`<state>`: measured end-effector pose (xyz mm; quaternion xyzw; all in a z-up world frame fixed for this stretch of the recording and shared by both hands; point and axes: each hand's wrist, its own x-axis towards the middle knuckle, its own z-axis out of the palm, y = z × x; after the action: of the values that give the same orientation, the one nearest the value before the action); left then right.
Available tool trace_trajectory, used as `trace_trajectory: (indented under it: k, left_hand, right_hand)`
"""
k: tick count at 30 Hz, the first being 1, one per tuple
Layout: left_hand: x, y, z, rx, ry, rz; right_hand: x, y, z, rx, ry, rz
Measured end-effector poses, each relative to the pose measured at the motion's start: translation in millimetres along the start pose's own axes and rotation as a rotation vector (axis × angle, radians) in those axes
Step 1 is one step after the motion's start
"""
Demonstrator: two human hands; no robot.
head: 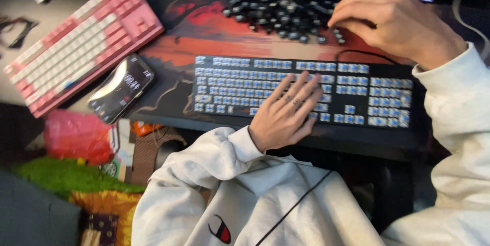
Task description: Unscrewing the internal plate of a mechanical keyboard using a small screwdriver as part of a disassembly process.
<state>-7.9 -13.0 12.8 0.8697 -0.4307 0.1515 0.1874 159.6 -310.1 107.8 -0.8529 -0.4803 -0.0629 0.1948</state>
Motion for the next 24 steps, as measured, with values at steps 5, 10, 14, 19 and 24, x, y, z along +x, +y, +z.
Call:
trace_trajectory:
  k: [5, 10, 14, 19, 24]
  left_hand:
    - [-30.3, -15.8, -4.8, -0.055, 0.193, -0.004]
    - [-45.5, -31.2, -13.1, -0.041, 0.364, 0.033]
    - [-51.7, -39.5, -10.2, -0.060, 0.460, 0.050]
    - [-56.9, -47.7, -18.6, -0.061, 0.482, 0.020]
    - [-58.2, -50.0, -23.0, -0.041, 0.487, -0.006]
  right_hand:
    - [116.4, -24.2, 50.6, -0.033, 0.159, -0.206]
    - [227.9, -34.0, 160.9, -0.202, 0.233, -0.265]
    - [269.5, -35.3, 208.0, -0.283, 0.191, -0.258]
    - [280.0, -33.6, 223.0, -0.287, 0.141, -0.273]
    - [277.4, -33.8, 224.6, -0.257, 0.118, -0.280]
